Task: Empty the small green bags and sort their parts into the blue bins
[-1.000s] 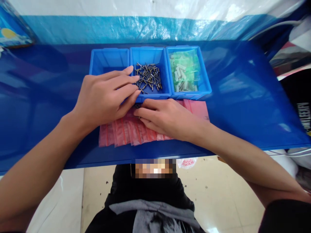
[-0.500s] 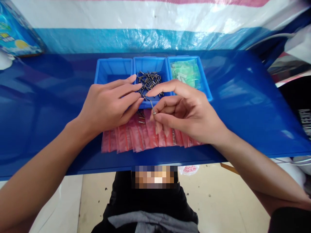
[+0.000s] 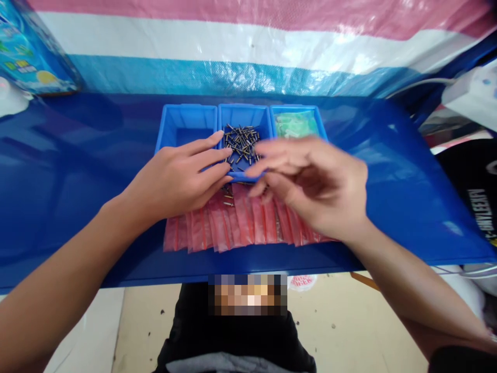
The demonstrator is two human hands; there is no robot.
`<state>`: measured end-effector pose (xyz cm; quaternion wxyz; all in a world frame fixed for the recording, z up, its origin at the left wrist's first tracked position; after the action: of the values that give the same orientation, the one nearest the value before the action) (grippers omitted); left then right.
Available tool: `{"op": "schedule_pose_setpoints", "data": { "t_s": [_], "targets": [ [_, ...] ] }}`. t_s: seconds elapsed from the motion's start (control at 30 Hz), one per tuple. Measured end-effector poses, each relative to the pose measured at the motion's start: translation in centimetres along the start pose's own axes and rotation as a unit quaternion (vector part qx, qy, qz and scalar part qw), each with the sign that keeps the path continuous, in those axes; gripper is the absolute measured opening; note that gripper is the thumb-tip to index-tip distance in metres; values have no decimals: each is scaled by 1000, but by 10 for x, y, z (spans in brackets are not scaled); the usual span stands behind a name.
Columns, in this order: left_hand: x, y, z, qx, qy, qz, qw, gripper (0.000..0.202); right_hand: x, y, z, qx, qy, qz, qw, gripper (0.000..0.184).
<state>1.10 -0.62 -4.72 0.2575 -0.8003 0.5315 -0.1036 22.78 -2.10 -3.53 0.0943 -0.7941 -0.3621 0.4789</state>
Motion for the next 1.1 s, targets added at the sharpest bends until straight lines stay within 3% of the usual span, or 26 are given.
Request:
{"op": "schedule_pose_setpoints", "data": {
  "t_s": [0.03,0.1,0.17,0.27,0.43,0.57,0.8,0.87,1.0,1.1],
  "targets": [
    [0,0,0,2,2,-2,1000,16,-4,2,3,-13,113,-69,991,31],
    [0,-1,0,0,-1,-5,1000,16,-8,8,17,-73,290,-197,934,25],
    [0,-1,-1,-1,-10,0,1000,16,-6,13,33,-138,357,-266,885,28],
    [1,-1,-1,0,-19,5,1000,16,-3,14,47,-179,378,-280,864,27],
    [1,0,0,12,-7,6,1000,14,-4,11,56,-150,396,-309,852,20],
    [-1,-1,0,23,11,9,1000,11,-3,8,53,-97,361,-331,866,18],
    [-7,7,4,-12,85,-54,995,20,-3,-9,37,-97,176,-244,949,16],
    [-8,9,4,-11,114,-62,991,22,-5,-12,31,-64,92,-217,970,11],
    [-7,9,5,-11,111,-75,991,22,-4,-9,16,88,34,-102,990,7],
    [-6,7,5,-17,85,-84,993,19,-2,-1,11,105,11,-3,994,6]
  ]
}}
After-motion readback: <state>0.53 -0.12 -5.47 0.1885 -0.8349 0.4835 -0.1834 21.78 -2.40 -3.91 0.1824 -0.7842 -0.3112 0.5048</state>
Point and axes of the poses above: each hand's wrist, its own y-axis away from the middle knuckle, its own z-axis out of the palm, x = y × z, the point moved 4 cm from there along -y, towards the middle knuckle, and after that the axes turned 10 degrees about y, right-handed, at the moved point
